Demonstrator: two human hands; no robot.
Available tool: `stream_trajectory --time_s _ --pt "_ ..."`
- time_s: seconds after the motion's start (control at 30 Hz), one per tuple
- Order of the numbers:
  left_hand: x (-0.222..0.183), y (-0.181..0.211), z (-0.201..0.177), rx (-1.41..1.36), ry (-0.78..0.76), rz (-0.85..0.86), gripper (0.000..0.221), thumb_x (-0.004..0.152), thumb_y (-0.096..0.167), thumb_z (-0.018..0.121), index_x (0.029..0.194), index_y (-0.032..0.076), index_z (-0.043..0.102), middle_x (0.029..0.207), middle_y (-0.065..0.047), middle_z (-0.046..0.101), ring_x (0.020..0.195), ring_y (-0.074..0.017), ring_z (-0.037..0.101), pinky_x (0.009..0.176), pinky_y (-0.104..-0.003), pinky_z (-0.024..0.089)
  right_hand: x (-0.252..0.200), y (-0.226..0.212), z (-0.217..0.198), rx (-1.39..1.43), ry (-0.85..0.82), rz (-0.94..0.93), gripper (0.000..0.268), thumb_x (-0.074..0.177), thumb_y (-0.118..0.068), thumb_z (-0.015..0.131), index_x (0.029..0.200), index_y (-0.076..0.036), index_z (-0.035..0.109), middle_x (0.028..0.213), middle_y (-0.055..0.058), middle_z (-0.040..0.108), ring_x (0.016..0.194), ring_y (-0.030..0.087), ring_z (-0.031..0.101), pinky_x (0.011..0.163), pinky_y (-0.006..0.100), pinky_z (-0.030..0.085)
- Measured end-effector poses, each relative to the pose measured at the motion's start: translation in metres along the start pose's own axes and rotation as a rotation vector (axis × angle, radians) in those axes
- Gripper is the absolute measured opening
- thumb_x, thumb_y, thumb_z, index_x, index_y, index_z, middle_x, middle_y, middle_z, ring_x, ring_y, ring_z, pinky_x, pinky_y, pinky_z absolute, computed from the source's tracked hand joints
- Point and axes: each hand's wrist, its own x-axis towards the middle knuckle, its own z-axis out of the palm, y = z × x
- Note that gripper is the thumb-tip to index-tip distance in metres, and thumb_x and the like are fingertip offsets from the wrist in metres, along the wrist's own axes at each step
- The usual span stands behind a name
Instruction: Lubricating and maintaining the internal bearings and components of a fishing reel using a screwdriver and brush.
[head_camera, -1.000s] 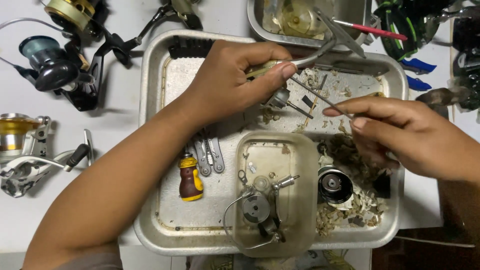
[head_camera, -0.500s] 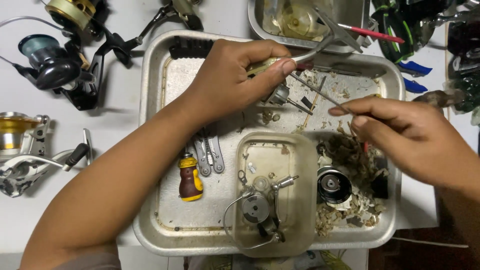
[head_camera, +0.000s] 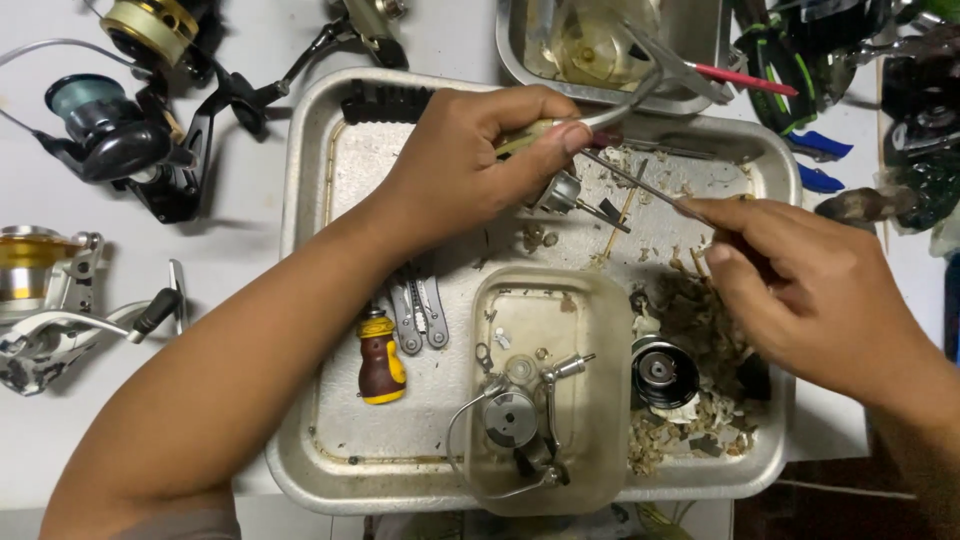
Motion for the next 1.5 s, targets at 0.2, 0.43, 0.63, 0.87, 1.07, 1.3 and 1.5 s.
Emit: stream_trajectory --time_s 0.2,0.43,0.63,0.87,1.07,1.3,1.5 --pt "0.001 -0.007 0.001 0.047 -0.052 0.035 0.020 0.104 0.026 0.060 0.100 0.008 0.071 0.089 0.003 0.070 0.080 -0.0072 0.059 0.074 -0.025 0.044 -0.003 0.033 -0.016 0.419 -0.460 0.480 0.061 0.096 -0.016 0.055 0.156 -0.025 0.062 0.072 0.010 0.073 0.061 0.021 0.066 0.054 0.036 0.055" --pt "0.001 -0.004 0.004 0.038 -0.104 0.067 0.021 0.104 0.026 0.060 0.101 0.008 0.069 0.093 0.001 0.071 0.085 -0.0093 0.064 0.077 -0.026 0.046 -0.016 0.051 -0.007 0.932 -0.467 0.579 0.056 0.100 -0.007 0.047 0.154 -0.008 0.064 0.070 0.020 0.063 0.048 0.025 0.041 0.042 0.039 0.031" --pt "0.001 -0.002 0.003 0.023 -0.066 -0.026 0.025 0.104 0.031 0.058 0.101 0.010 0.070 0.090 0.005 0.069 0.081 -0.0058 0.059 0.075 -0.024 0.044 -0.020 0.033 0.000 -0.052 -0.090 -0.096 0.049 0.095 -0.007 0.062 0.144 -0.010 0.063 0.093 0.004 0.079 0.077 0.019 0.074 0.078 0.037 0.063" --pt "0.004 -0.002 0.003 -0.012 -0.066 -0.180 0.034 0.102 0.041 0.050 0.095 0.015 0.069 0.087 0.005 0.069 0.082 -0.0080 0.063 0.077 -0.026 0.046 -0.014 0.044 -0.001 -0.532 0.151 -0.322 0.047 0.101 0.001 0.074 0.147 -0.010 0.072 0.109 0.012 0.076 0.089 0.026 0.070 0.073 0.039 0.058" --pt "0.006 -0.001 0.003 -0.121 -0.130 -0.432 0.063 0.098 0.050 0.024 0.122 0.012 0.068 0.099 -0.005 0.072 0.086 -0.0143 0.064 0.069 -0.026 0.050 -0.002 0.045 -0.009 -0.351 0.063 -0.229 0.042 0.101 -0.005 0.069 0.143 -0.004 0.072 0.101 0.010 0.075 0.083 0.021 0.069 0.065 0.035 0.058" --pt "0.008 -0.001 0.004 -0.251 -0.155 -0.621 0.064 0.095 0.048 0.023 0.134 0.013 0.060 0.135 -0.007 0.064 0.093 -0.0146 0.060 0.057 -0.022 0.056 0.003 0.040 -0.016 -0.036 -0.002 -0.121 0.033 0.097 -0.010 0.065 0.128 -0.004 0.074 0.099 0.008 0.079 0.086 0.019 0.074 0.075 0.033 0.061" --pt "0.008 0.001 0.004 -0.270 -0.138 -0.654 0.059 0.097 0.044 0.032 0.137 0.014 0.063 0.106 -0.004 0.066 0.084 -0.0133 0.060 0.057 -0.022 0.055 -0.001 0.047 -0.008 0.584 -0.172 0.494 0.039 0.097 -0.009 0.064 0.132 -0.008 0.078 0.066 0.008 0.058 0.054 0.015 0.034 0.048 0.030 0.027"
